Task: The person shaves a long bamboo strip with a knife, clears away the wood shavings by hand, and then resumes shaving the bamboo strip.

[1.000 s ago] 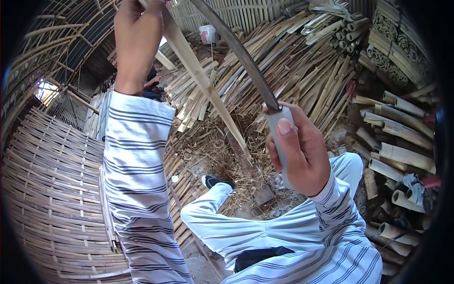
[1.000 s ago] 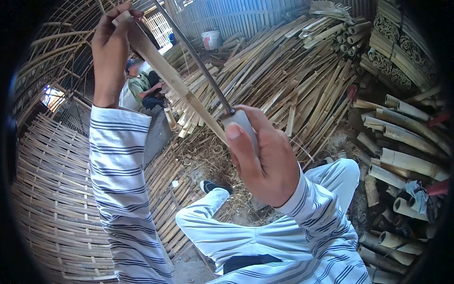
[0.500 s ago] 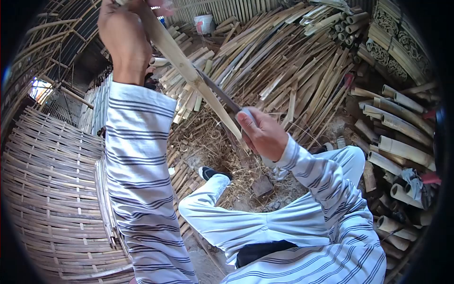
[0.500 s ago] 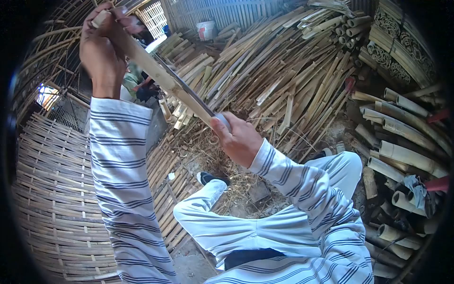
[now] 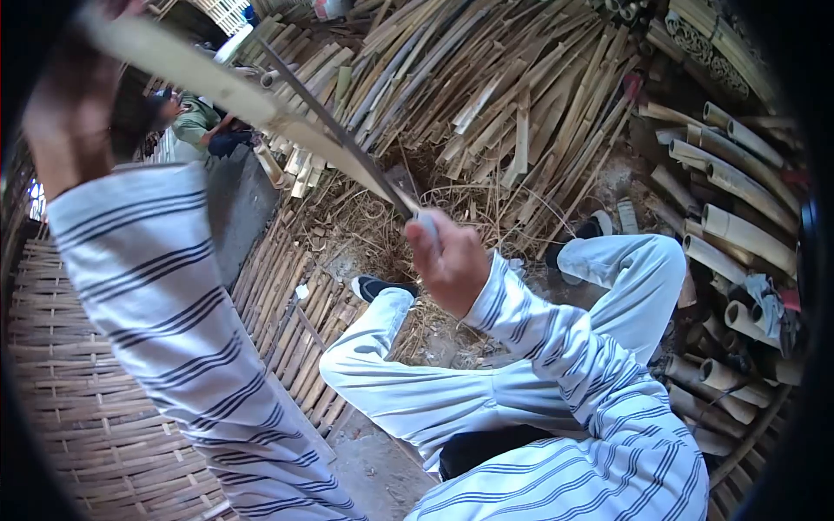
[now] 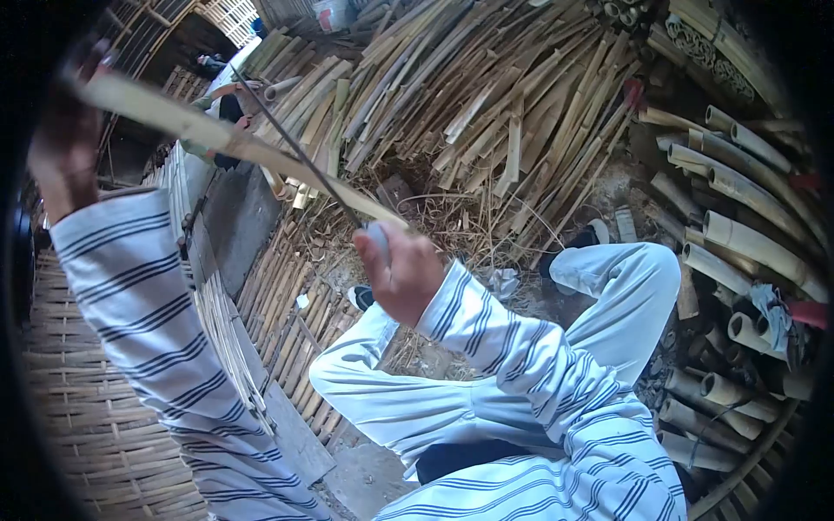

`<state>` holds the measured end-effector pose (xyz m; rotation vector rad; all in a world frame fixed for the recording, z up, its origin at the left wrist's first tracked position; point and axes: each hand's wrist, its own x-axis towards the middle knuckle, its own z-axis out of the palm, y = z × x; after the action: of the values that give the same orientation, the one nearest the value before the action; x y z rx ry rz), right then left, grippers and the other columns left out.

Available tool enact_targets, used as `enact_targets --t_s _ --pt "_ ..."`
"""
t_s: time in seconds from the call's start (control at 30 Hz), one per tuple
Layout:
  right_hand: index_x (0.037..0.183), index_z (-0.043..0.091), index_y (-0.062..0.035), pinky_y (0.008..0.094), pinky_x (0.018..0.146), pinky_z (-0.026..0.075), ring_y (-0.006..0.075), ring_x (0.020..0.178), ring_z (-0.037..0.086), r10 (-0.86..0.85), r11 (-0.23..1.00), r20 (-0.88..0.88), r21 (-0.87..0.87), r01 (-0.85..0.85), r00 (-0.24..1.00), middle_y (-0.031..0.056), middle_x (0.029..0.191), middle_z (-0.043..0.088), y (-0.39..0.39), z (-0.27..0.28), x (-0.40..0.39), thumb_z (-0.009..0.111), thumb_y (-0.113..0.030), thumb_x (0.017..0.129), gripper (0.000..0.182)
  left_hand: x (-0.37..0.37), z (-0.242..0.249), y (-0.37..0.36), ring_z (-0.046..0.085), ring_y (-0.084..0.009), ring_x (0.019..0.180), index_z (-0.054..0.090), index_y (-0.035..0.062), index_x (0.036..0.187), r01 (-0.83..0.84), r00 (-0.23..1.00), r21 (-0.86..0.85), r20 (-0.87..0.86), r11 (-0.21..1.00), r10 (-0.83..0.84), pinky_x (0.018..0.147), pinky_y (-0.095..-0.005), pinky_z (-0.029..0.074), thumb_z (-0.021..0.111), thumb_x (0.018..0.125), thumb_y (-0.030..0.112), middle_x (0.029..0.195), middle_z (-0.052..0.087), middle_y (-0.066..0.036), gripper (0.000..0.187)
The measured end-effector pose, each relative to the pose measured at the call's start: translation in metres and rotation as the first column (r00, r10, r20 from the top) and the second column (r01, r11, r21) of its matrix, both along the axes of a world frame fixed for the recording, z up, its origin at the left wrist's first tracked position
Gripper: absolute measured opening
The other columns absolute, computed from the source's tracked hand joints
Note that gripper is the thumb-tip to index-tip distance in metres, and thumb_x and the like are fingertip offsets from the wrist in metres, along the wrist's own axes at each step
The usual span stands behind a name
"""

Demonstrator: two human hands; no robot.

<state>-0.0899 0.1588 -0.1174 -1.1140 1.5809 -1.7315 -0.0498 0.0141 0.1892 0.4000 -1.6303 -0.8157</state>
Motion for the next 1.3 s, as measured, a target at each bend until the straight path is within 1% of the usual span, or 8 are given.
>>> enact_targets --t_s 0.13,0.23,0.33,0.63,0.73,0.93,1.07,1.3 --pt "0.092 0.056 0.0015 0.0403 0.053 0.050 0.0374 0.060 0.063 -0.085 0.939 -0.152 0.318 0.130 0.985 0.0236 0.065 0.060 0.000 -0.113 0.024 0.043 -0.039 0.094 0.042 0.034 0.013 -0.093 0.057 -0.0333 0.106 0.040 -0.0132 0.121 -0.197 0.980 -0.160 -0.041 0.967 0.192 0.090 -0.0341 0.051 0.031 0.096 0.025 0.122 0.050 -0.028 0.046" --pt "0.093 0.059 0.0012 0.0475 0.066 0.049 0.0434 0.073 0.061 0.034 0.732 -0.151 0.677 0.078 0.988 0.0277 0.074 0.061 0.002 -0.241 0.013 0.038 -0.043 0.093 0.049 0.089 0.032 -0.159 0.063 -0.0280 0.087 0.052 -0.0098 0.102 0.088 0.976 -0.452 0.216 0.888 0.013 0.075 -0.0278 0.055 0.040 0.093 0.015 0.099 0.060 -0.023 0.029" --pt "0.096 0.062 -0.0003 0.0485 0.077 0.047 0.0447 0.082 0.059 0.174 0.551 -0.115 0.834 0.000 0.978 0.0280 0.083 0.062 0.007 -0.316 0.007 0.031 -0.046 0.092 0.056 0.025 0.009 -0.080 0.042 -0.0121 0.047 0.045 0.0071 0.068 0.353 0.933 -0.248 0.161 0.902 -0.321 0.038 -0.0247 0.038 0.035 0.088 0.012 0.059 0.043 -0.005 0.023" --pt "0.093 0.055 -0.0004 0.0477 0.053 0.048 0.0425 0.060 0.060 -0.097 0.967 0.004 0.236 0.094 0.995 0.0240 0.063 0.059 -0.021 -0.144 0.023 0.049 -0.034 0.090 0.035 -0.009 -0.013 -0.074 0.028 -0.0095 0.038 0.037 0.0134 0.054 -0.048 0.999 -0.280 -0.023 0.959 0.043 0.037 -0.0261 0.024 0.036 0.085 0.011 0.047 0.032 0.004 0.031" --pt "0.093 0.054 -0.0009 0.0463 0.049 0.047 0.0420 0.055 0.059 -0.186 0.940 -0.019 0.286 0.184 0.982 0.0225 0.059 0.058 -0.018 -0.193 0.040 0.052 -0.031 0.089 0.030 -0.007 -0.017 -0.066 0.029 -0.0092 0.037 0.040 0.0113 0.056 -0.082 0.996 -0.274 -0.062 0.958 0.067 0.036 -0.0243 0.026 0.035 0.086 0.012 0.046 0.035 0.004 0.031" --pt "0.086 0.063 0.0058 0.0482 0.088 0.041 0.0483 0.086 0.057 -0.159 0.505 0.051 0.862 0.037 0.986 0.0313 0.088 0.061 0.009 -0.350 0.029 0.045 -0.044 0.087 0.053 0.007 -0.020 -0.064 0.030 -0.0087 0.036 0.046 0.0102 0.061 -0.045 0.998 -0.325 -0.045 0.945 0.032 0.032 -0.0223 0.025 0.039 0.090 0.014 0.049 0.036 0.004 0.030" --pt "0.086 0.062 0.0081 0.0492 0.085 0.042 0.0474 0.087 0.057 -0.146 0.529 0.066 0.848 0.021 0.987 0.0300 0.088 0.061 -0.001 -0.316 0.029 0.044 -0.044 0.088 0.055 0.000 -0.054 -0.061 0.036 -0.0117 0.039 0.046 0.0109 0.064 -0.300 0.954 -0.503 -0.137 0.811 0.267 0.038 -0.0256 0.031 0.037 0.090 0.018 0.051 0.040 0.001 0.028" --pt "0.083 0.064 0.0000 0.0500 0.077 0.044 0.0456 0.080 0.058 -0.100 0.716 0.100 0.698 0.001 0.990 0.0279 0.079 0.061 -0.018 -0.249 0.009 0.044 -0.043 0.089 0.048 0.095 0.022 -0.167 0.047 -0.0142 0.053 0.049 0.0012 0.076 -0.395 0.914 -0.103 -0.138 0.913 0.381 0.045 -0.0280 0.038 0.037 0.086 0.009 0.066 0.050 -0.006 0.017"
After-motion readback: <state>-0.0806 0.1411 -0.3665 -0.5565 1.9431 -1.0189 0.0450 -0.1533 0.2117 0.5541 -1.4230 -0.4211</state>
